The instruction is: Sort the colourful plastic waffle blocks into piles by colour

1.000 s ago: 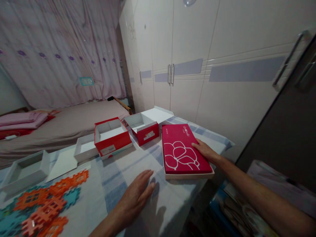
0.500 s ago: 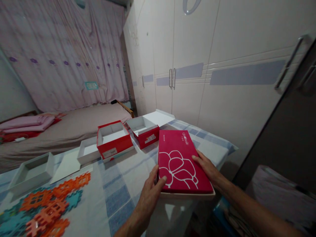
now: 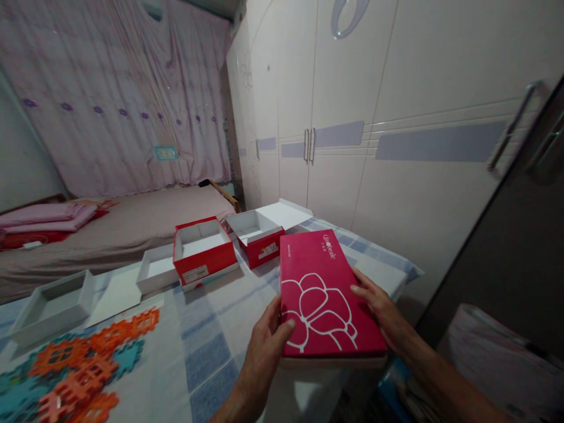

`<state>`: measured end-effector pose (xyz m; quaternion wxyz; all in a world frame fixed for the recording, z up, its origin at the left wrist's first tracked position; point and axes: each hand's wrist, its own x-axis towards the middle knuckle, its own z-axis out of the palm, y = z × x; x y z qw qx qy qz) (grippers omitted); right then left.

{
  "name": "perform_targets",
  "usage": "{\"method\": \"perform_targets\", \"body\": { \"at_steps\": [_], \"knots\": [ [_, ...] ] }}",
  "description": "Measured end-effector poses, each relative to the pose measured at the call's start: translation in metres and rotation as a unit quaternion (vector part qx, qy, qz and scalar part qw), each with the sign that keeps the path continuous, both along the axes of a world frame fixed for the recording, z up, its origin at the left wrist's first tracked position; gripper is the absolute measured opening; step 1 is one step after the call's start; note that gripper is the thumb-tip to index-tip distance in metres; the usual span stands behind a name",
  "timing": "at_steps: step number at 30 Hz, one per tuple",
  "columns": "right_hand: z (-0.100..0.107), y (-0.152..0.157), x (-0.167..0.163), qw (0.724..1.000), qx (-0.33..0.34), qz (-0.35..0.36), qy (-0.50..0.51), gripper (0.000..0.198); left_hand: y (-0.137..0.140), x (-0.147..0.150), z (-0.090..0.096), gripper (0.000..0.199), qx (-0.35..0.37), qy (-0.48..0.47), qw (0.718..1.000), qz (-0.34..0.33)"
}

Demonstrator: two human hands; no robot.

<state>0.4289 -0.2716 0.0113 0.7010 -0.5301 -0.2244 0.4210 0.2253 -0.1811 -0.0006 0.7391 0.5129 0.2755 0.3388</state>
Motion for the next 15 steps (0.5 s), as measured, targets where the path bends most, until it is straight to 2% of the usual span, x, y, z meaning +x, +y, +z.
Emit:
{"method": "perform_targets", "body": {
  "at_steps": [4,7,10,13,15],
  "knots": [
    [0.011,0.002,-0.006,0.998,0.000,-0.052,0.024,0.086,0.004,-0.003,-0.001,0.062,0.002,-0.007,1.000,0.012],
    [0.019,0.005,-0.007,0.999,-0.009,-0.004,0.037,0.073,0.010,-0.002,-0.012,0.063,0.031,0.007,0.999,0.021],
    [0.025,0.006,-0.001,0.998,-0.036,0.035,0.024,0.061,0.013,-0.004,-0.019,0.063,0.100,0.053,0.993,0.022],
    [0.041,-0.002,0.011,0.997,-0.044,0.028,-0.051,0.059,0.016,-0.011,-0.022,0.058,0.167,0.096,0.981,0.025],
    [0.059,-0.013,0.023,0.991,-0.010,-0.010,-0.134,0.060,0.020,-0.018,-0.025,0.053,0.200,0.121,0.972,0.026]
  ]
}}
